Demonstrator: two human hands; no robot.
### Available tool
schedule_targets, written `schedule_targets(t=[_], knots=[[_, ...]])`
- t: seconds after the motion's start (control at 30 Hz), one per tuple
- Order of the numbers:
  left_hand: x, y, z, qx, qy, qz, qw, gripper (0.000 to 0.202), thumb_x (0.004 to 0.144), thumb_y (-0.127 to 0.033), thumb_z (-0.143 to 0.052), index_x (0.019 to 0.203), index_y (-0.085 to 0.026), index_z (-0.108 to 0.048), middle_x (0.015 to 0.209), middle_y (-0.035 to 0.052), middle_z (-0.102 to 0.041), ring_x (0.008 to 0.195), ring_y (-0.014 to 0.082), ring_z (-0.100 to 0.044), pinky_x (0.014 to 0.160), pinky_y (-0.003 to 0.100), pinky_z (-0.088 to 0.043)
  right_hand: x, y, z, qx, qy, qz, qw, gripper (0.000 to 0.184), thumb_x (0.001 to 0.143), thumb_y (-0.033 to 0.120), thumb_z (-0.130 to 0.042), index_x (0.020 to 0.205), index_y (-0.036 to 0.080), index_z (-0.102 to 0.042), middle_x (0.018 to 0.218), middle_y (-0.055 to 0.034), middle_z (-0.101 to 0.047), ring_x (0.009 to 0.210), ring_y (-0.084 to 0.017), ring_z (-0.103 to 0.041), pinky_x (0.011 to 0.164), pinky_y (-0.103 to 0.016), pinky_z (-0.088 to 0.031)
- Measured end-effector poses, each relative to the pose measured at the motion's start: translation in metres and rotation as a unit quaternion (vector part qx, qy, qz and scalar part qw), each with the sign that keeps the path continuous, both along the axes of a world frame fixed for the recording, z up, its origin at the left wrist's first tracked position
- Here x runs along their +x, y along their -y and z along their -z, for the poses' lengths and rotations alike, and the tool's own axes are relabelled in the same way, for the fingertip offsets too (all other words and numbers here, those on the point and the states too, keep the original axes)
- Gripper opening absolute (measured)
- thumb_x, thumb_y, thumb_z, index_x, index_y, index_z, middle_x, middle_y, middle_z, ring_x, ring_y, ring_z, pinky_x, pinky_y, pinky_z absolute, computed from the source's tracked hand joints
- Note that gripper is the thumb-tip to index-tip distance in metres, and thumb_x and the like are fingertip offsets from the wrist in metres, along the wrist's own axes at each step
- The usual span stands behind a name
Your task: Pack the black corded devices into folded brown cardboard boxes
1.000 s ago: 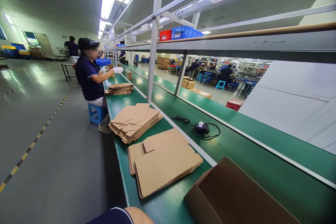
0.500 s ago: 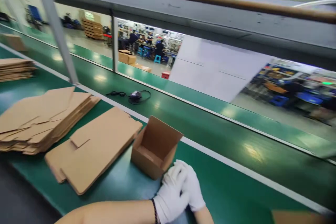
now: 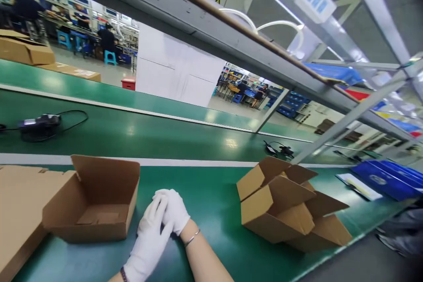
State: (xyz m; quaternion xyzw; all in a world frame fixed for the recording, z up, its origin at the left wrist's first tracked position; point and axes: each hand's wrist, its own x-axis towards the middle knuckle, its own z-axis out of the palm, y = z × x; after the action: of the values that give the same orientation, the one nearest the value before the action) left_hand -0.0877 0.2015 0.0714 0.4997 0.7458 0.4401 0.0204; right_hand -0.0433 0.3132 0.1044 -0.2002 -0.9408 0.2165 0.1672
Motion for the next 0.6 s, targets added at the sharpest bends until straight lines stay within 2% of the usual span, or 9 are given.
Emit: schedule_targets(t=[0.23,0.6], knots=[[-0.0042,-0.0024,0.0030,0.001,-0.033,0.003,0.999,0.054,0.091,-0.039,-0.040,0.141,-0.018,-0.041,0.145,0.0145,-0.043,0.131,0.0324,-0.043,0.106,0.053,-0.040,-0.0007,0.0005,-0.0067,0.053,0.050,-0.005,0.997,0.016,0.077,0.025,-0.054,0.084,0.019,-0.066,0.085,-0.0040,-0.070,0.074,-0.020,-0.062,0.071,-0.028,-0.046],[-0.0064,-0.0028,0.0052,0.008,-0.020,0.009,1.000,0.053,0.091,-0.039,-0.041,0.140,-0.019,-0.042,0.145,0.0125,-0.043,0.132,0.0318,-0.042,0.106,0.051,-0.041,0.0007,0.0006,-0.0091,0.054,0.044,0.001,0.998,0.018,0.080,0.028,-0.052,0.087,0.019,-0.065,0.085,-0.0045,-0.069,0.071,-0.019,-0.061,0.069,-0.028,-0.046]])
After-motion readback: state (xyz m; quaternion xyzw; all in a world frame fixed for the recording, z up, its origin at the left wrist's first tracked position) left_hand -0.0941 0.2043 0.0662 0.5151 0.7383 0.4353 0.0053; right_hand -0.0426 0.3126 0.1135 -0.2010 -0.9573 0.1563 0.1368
